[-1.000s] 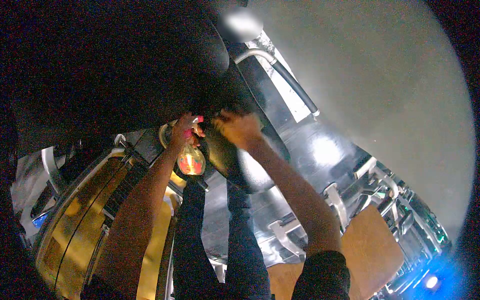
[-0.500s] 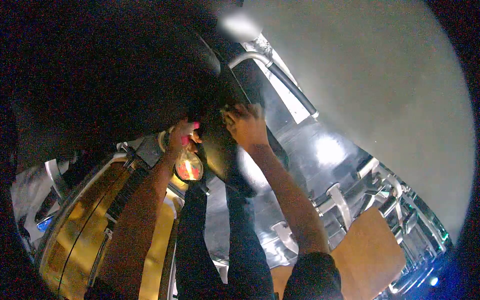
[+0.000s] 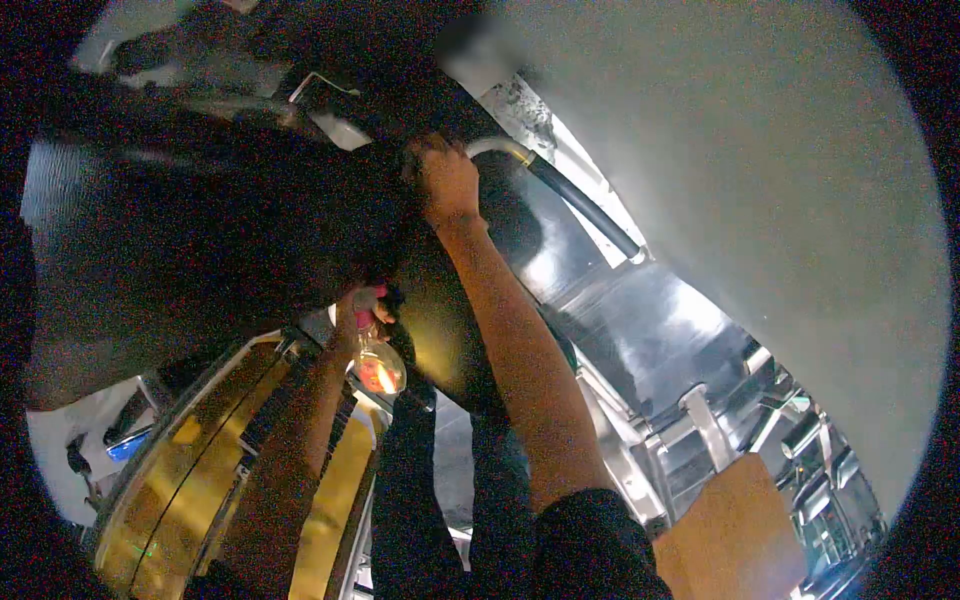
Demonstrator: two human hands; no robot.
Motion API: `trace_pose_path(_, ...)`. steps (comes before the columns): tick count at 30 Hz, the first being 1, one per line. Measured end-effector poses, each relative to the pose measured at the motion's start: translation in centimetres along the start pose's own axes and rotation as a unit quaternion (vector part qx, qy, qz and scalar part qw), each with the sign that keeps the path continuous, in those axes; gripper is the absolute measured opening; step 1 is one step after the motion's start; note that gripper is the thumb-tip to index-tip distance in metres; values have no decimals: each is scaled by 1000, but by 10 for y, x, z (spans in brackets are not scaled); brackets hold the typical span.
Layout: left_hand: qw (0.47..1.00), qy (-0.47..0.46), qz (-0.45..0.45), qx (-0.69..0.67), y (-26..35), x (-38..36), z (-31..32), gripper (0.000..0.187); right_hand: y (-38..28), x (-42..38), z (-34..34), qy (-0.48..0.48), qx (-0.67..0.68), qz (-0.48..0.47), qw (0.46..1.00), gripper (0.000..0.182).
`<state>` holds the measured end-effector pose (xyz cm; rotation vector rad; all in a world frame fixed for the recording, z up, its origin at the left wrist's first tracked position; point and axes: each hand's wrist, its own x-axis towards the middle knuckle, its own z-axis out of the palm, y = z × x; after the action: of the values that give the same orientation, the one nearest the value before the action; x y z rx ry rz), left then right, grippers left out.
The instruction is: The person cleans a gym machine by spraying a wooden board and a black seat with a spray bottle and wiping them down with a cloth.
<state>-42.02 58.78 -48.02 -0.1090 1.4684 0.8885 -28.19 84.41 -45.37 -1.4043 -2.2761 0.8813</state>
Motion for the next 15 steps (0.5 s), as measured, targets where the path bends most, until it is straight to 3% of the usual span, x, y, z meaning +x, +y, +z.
trace_pose_path(1, 1000, 2, -1, 6, -5, 6, -9, 56, -1, -3, -4, -46, 28, 34, 998, 31)
trace_pose_path(3, 985, -53, 60, 153, -18, 16, -26, 70, 0, -22, -15, -62, 30, 31, 997, 31)
trace_pose_path(5, 995, -39, 20, 87, -9, 3, -19, 74, 5, -46, -28, -77, 29, 26, 996, 32)
trace_pose_path(7, 995, -56, 67, 51, -12, -1, -18, 64, 9, -65, -39, -82, -47, -7, 996, 32)
trace_pose_path(8, 992, -42, 98, 69, -9, -12, -11, 77, 11, -65, -39, -82, -44, -7, 996, 32)
trace_pose_path(9, 992, -40, 96, 71, -9, -11, -9, 77, 12, -65, -39, -87, -51, -11, 995, 32)
trace_pose_path(12, 996, 19, 34, 79, -16, -2, -21, 91, 12, -47, -23, -81, -24, -11, 996, 32)
trace_pose_path(14, 974, -159, 131, 93, -59, 27, -65, 100, 11, -16, -2, -100, -22, -2, 995, 37)
trace_pose_path(15, 991, -120, 56, -2, -63, 26, -69, 97, 8, 3, 8, -132, -48, 7, 990, 40)
